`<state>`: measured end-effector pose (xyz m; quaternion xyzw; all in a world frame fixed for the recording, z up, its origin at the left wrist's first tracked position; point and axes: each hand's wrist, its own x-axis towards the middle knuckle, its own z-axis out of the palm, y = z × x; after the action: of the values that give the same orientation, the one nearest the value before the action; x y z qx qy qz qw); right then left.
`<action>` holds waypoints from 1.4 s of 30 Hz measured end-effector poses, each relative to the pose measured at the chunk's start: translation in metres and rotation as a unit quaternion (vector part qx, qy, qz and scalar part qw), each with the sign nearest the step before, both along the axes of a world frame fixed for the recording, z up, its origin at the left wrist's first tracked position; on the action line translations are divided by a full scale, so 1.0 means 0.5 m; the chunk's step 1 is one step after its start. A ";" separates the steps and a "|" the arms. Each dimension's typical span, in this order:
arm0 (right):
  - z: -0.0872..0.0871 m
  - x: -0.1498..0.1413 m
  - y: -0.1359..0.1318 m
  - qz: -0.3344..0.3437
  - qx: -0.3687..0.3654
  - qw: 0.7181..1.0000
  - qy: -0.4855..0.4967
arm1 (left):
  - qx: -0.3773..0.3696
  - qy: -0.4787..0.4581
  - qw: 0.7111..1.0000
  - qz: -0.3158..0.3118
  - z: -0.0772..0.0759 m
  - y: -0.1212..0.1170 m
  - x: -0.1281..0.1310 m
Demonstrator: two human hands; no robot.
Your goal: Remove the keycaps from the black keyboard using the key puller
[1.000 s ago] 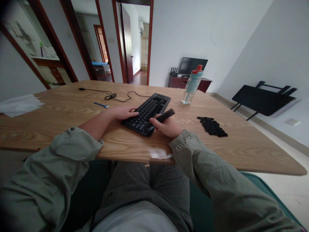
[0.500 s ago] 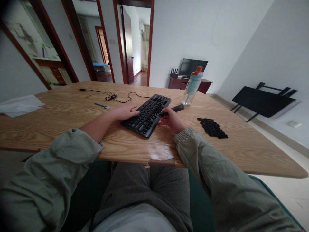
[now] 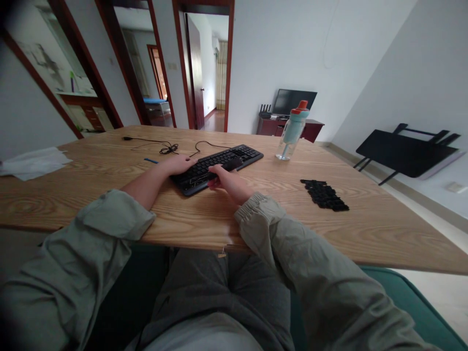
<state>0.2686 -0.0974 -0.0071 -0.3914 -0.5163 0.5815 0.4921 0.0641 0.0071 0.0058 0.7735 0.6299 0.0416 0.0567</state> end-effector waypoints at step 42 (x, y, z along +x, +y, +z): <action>-0.013 0.228 0.209 -0.313 0.243 0.801 -0.450 | -0.013 0.003 0.994 -0.109 0.011 -0.069 0.006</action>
<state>0.3824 0.0071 -0.0136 -0.6170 -0.6535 0.0103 0.4383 0.0674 -0.0272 0.0114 0.8368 0.5425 0.0245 0.0695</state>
